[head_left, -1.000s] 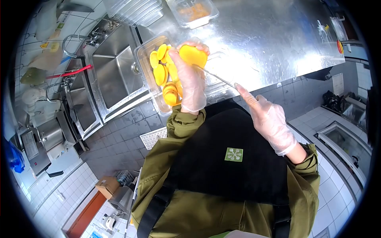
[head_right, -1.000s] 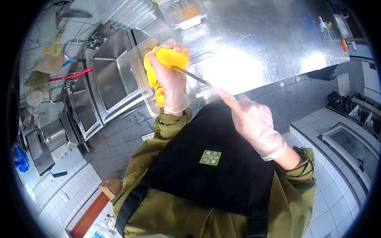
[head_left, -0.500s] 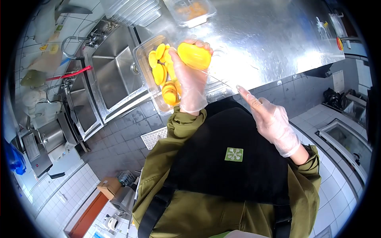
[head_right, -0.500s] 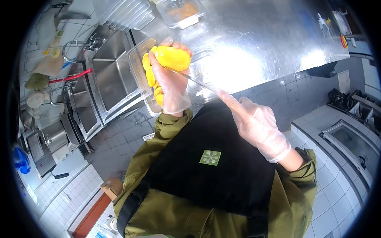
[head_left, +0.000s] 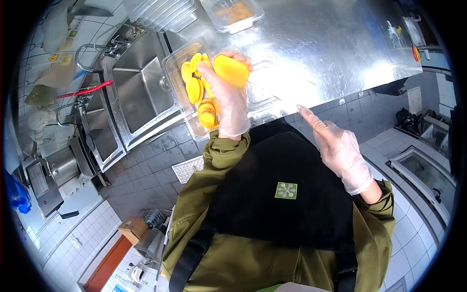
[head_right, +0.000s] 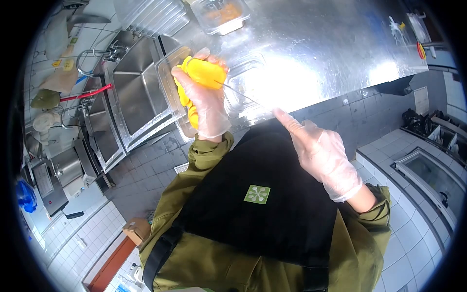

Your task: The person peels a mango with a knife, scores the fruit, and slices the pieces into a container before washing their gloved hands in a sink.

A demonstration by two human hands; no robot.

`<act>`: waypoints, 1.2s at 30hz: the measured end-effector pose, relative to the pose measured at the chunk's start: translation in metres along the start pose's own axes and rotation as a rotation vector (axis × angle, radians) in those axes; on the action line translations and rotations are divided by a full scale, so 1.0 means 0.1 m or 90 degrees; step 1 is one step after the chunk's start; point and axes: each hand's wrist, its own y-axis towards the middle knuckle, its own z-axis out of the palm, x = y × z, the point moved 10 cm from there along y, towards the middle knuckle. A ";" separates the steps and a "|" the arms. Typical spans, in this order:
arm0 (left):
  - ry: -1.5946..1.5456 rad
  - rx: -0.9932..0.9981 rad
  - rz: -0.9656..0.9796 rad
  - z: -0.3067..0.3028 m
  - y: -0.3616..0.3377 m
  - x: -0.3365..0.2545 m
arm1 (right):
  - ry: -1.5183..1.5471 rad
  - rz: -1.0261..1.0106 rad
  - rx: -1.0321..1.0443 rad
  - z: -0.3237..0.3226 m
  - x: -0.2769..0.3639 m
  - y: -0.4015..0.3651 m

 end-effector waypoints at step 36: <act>0.107 -0.116 0.075 0.18 -0.12 -0.18 | 0.010 -0.009 -0.086 -0.14 0.10 0.01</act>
